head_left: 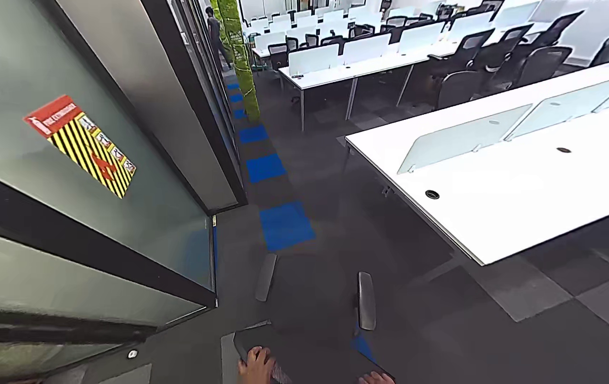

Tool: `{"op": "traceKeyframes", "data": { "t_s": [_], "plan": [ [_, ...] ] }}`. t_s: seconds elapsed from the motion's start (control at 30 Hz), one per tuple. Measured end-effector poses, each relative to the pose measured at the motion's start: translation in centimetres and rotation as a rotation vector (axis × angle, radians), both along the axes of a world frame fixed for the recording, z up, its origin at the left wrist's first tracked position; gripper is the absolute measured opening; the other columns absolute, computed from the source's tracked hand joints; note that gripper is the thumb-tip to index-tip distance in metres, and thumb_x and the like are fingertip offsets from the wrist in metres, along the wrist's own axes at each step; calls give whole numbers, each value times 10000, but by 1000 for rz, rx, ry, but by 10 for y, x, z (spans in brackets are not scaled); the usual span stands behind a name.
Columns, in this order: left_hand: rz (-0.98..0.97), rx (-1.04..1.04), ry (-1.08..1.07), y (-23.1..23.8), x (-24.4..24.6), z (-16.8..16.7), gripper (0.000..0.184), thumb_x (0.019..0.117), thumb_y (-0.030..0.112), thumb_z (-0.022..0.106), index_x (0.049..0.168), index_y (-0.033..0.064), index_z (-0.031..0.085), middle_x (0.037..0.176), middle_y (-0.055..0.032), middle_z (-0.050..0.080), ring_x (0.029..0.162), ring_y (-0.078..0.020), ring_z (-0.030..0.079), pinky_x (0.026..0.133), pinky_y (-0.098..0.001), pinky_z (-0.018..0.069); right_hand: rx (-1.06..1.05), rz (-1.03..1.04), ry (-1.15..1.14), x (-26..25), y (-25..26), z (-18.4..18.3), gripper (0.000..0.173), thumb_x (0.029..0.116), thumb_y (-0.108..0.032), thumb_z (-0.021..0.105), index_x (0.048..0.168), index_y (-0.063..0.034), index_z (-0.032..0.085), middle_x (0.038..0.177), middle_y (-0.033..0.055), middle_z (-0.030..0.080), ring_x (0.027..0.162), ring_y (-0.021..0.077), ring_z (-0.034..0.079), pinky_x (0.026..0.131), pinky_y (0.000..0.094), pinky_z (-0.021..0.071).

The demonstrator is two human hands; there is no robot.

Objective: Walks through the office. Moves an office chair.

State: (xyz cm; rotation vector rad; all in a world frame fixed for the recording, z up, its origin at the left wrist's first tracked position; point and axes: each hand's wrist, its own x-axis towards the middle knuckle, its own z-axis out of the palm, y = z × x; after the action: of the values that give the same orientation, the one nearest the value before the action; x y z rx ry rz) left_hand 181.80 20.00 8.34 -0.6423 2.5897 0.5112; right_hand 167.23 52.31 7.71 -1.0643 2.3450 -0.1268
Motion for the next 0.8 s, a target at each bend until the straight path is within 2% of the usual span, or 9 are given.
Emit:
{"op": "traceKeyframes", "data": {
  "t_s": [0.07, 0.17, 0.27, 0.33, 0.4, 0.5, 0.63, 0.7, 0.8],
  "plan": [
    [-31, -22, -63, -37, -31, 1, 551, 788, 89, 785, 1316, 233, 722, 1501, -38, 585, 1512, -397, 349, 1119, -804, 252, -46, -18, 49, -14, -30, -3, 330, 847, -192, 743, 1126, -14, 738, 1134, 183, 756, 1146, 390, 690, 948, 620, 527],
    [-74, -57, -166, -94, -82, -1, 651, 753, 91, 817, 1363, 271, 681, 1551, -9, 528, 1541, -368, 294, 1126, -798, 253, -65, -41, 151, -43, -81, -14, 340, 801, -209, 785, 1097, -43, 762, 1110, 147, 773, 1125, 350, 709, 949, 580, 540],
    [-91, -62, -183, -143, -129, 0, 638, 782, 74, 793, 1374, 277, 671, 1559, -3, 515, 1540, -362, 294, 1130, -801, 247, -48, -37, 267, -81, -129, -28, 350, 726, -229, 816, 1035, -71, 769, 1040, 104, 782, 1057, 305, 733, 915, 538, 568],
    [-97, -69, -183, -172, -161, 0, 621, 791, 80, 789, 1371, 271, 670, 1566, 1, 506, 1541, -359, 291, 1133, -794, 252, 11, -60, 249, -108, -159, -26, 372, 754, -234, 795, 1079, -58, 756, 1098, 113, 774, 1112, 311, 715, 961, 542, 546],
    [-90, -72, -181, -199, -193, 1, 623, 799, 78, 790, 1379, 265, 663, 1579, -2, 493, 1546, -361, 282, 1136, -795, 248, 19, -79, 264, -138, -190, -21, 365, 759, -237, 787, 1078, -61, 759, 1090, 113, 777, 1095, 310, 722, 940, 538, 554],
    [-81, -77, -175, -233, -241, 2, 599, 841, 48, 748, 1390, 271, 657, 1582, 10, 488, 1548, -353, 278, 1141, -797, 236, 63, -99, 219, -188, -229, -16, 383, 803, -247, 759, 1138, -61, 741, 1144, 120, 764, 1143, 314, 701, 973, 539, 535],
    [-80, -73, -169, -267, -302, 7, 594, 846, 35, 734, 1390, 259, 658, 1591, 9, 479, 1551, -357, 269, 1140, -789, 243, 82, -94, 202, -256, -266, -13, 440, 807, -248, 764, 1199, -53, 723, 1197, 132, 749, 1193, 321, 679, 1011, 551, 512],
    [-68, -75, -160, -282, -330, 5, 589, 842, 33, 740, 1381, 256, 662, 1582, 11, 488, 1548, -353, 276, 1137, -797, 237, 60, -90, 230, -287, -281, -14, 432, 785, -229, 781, 1175, -51, 733, 1170, 134, 757, 1168, 325, 690, 1002, 553, 519],
    [-54, -88, -159, -297, -371, 2, 614, 847, 41, 738, 1409, 270, 642, 1590, 22, 479, 1551, -345, 271, 1134, -791, 246, 81, -76, 226, -336, -302, -11, 429, 795, -248, 774, 1168, -43, 723, 1173, 133, 753, 1176, 317, 685, 1006, 542, 514]
  ]
}}
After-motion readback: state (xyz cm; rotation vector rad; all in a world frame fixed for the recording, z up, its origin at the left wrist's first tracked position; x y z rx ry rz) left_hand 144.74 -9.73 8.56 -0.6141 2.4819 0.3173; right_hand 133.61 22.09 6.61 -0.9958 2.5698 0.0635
